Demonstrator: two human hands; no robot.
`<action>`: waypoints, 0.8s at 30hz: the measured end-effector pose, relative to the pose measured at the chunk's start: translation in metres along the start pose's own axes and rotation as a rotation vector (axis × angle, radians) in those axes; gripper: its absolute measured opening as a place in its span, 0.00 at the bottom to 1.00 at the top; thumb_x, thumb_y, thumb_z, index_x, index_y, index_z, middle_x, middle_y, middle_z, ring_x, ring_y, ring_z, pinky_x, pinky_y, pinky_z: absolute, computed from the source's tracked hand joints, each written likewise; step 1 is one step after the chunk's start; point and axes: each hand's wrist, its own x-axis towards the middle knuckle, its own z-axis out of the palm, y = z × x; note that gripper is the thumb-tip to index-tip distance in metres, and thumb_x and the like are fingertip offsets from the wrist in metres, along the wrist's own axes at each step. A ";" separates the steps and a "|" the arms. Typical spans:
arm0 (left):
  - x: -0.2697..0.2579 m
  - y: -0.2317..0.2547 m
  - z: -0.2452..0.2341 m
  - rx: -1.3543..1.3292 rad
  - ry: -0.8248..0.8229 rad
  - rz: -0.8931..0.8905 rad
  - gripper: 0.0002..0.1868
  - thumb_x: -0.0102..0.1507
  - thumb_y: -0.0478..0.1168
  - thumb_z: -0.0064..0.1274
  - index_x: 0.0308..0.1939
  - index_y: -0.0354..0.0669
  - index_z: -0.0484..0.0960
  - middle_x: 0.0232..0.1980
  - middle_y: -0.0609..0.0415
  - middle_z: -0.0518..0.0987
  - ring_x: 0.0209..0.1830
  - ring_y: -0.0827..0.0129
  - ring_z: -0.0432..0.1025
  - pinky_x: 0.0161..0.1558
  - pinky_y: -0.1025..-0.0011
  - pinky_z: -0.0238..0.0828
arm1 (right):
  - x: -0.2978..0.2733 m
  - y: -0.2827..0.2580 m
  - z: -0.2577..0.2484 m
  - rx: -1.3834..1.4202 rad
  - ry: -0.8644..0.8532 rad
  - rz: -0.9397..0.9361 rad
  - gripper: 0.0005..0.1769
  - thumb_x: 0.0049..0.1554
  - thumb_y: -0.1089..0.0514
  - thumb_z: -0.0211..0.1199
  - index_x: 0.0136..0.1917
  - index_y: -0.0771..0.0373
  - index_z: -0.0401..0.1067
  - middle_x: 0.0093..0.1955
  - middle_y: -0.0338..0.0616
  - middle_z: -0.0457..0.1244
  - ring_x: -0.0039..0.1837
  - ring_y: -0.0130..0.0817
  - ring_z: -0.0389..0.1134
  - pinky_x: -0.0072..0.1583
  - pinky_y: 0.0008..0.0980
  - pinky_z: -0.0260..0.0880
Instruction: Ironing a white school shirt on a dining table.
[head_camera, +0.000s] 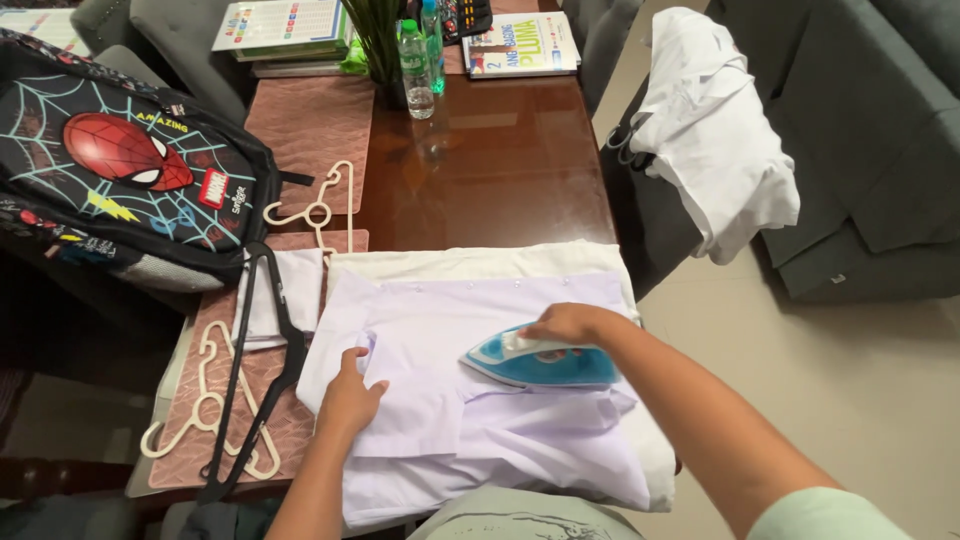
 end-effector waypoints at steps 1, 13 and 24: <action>-0.002 0.002 -0.002 -0.002 0.004 0.006 0.39 0.59 0.44 0.62 0.71 0.54 0.59 0.55 0.34 0.80 0.57 0.44 0.75 0.59 0.56 0.70 | -0.001 0.009 0.000 0.013 -0.002 0.012 0.28 0.57 0.31 0.56 0.44 0.56 0.81 0.33 0.42 0.68 0.31 0.32 0.64 0.37 0.35 0.64; 0.008 0.015 0.002 -0.115 0.074 -0.056 0.44 0.60 0.57 0.59 0.72 0.53 0.52 0.46 0.31 0.82 0.52 0.40 0.77 0.56 0.53 0.71 | -0.022 0.095 0.008 0.316 0.198 0.207 0.32 0.57 0.32 0.57 0.48 0.62 0.83 0.31 0.48 0.68 0.28 0.36 0.61 0.37 0.36 0.64; 0.016 0.001 0.013 -0.087 0.043 -0.026 0.44 0.59 0.55 0.60 0.72 0.55 0.52 0.49 0.34 0.81 0.54 0.43 0.76 0.57 0.54 0.71 | 0.037 0.009 0.018 0.560 0.326 0.062 0.40 0.61 0.32 0.50 0.27 0.70 0.72 0.24 0.47 0.61 0.24 0.35 0.59 0.33 0.37 0.62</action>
